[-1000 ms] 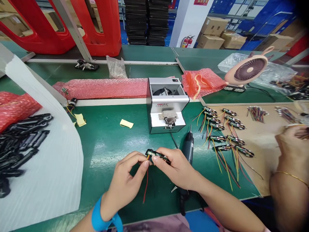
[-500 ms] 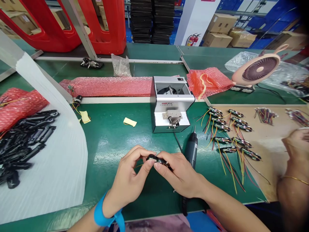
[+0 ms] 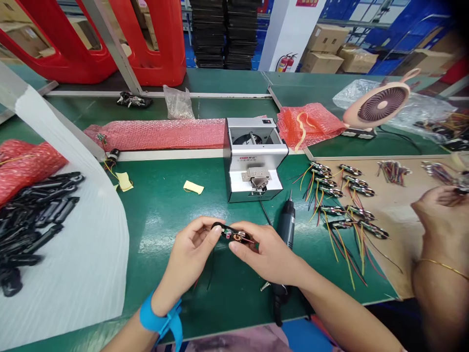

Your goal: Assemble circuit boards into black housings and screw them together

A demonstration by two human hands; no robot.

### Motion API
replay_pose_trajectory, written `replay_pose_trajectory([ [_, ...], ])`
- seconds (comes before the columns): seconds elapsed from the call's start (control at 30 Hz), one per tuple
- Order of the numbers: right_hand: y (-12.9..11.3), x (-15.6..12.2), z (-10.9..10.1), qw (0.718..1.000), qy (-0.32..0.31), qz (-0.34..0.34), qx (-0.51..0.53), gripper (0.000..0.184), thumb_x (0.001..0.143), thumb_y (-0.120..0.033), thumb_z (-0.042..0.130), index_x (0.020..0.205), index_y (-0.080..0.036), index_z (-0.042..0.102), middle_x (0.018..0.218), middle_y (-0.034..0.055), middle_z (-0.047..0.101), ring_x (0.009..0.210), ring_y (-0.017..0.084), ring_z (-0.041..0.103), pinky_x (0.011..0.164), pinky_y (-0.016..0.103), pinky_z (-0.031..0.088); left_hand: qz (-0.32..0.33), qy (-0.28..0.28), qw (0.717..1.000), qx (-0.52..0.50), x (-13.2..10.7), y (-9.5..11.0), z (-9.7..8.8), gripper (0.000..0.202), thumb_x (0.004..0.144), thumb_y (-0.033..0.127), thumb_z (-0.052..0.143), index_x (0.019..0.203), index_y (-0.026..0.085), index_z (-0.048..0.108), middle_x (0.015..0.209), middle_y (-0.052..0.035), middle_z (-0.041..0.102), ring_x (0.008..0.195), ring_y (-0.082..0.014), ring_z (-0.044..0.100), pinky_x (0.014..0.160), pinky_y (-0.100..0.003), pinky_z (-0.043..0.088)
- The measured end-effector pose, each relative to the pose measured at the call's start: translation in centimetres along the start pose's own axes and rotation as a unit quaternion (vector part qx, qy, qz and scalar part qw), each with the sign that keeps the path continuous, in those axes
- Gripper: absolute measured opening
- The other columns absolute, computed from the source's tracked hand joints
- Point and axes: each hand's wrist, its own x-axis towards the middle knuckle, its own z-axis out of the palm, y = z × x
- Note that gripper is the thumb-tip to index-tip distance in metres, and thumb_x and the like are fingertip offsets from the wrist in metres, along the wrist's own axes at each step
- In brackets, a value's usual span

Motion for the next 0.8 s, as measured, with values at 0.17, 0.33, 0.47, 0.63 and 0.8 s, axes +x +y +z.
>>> replay_pose_trajectory([
  [0.17,0.4,-0.1,-0.1,0.99,-0.015,0.012,0.137,0.026,0.091,-0.032,0.045,0.107,-0.017,0.059,0.064,-0.0016,0.058,0.053,0.007,0.053,0.052,0.018,0.044,-0.004,0.014,1.0,-0.016,0.1,-0.2,-0.4,0.016,0.083,0.035,0.063,0.09,0.021,0.066,0.082,0.0004,0.064,0.075,-0.0102,0.057,0.069,-0.015,0.046],
  [0.33,0.5,0.1,0.1,0.987,-0.01,0.015,0.157,0.023,0.091,-0.03,0.045,0.101,-0.015,0.06,0.061,-0.0023,0.056,0.047,0.005,0.05,0.043,0.015,0.038,0.019,0.033,0.999,-0.02,0.3,-0.8,0.1,0.017,0.082,0.036,0.065,0.085,0.019,0.065,0.074,0.0015,0.061,0.067,-0.0087,0.053,0.062,-0.014,0.044],
  [0.47,0.7,0.5,0.2,0.987,-0.012,0.032,0.158,0.022,0.091,-0.029,0.044,0.096,-0.014,0.06,0.059,-0.0024,0.056,0.045,0.004,0.048,0.041,0.013,0.036,0.006,0.036,0.998,-0.057,0.6,-1.6,0.2,0.019,0.082,0.037,0.065,0.084,0.018,0.064,0.072,0.0022,0.058,0.066,-0.0083,0.05,0.062,-0.014,0.041],
  [0.63,1.1,0.8,0.1,0.968,-0.039,0.054,0.241,0.027,0.091,-0.034,0.047,0.099,-0.012,0.06,0.062,-0.0005,0.058,0.046,0.005,0.051,0.04,0.013,0.037,-0.028,-0.021,0.997,-0.075,0.7,-1.3,-0.2,0.021,0.084,0.038,0.062,0.086,0.018,0.063,0.076,0.0013,0.057,0.069,-0.0088,0.049,0.064,-0.015,0.041],
  [0.8,1.2,0.7,-0.3,0.944,-0.075,0.034,0.32,0.038,0.091,-0.038,0.047,0.117,-0.012,0.057,0.068,0.003,0.062,0.05,0.007,0.057,0.042,0.015,0.041,-0.017,-0.021,0.997,-0.074,0.4,-0.8,-0.2,0.023,0.081,0.037,0.066,0.09,0.017,0.061,0.081,-0.0005,0.059,0.073,-0.0102,0.053,0.067,-0.017,0.044],
])
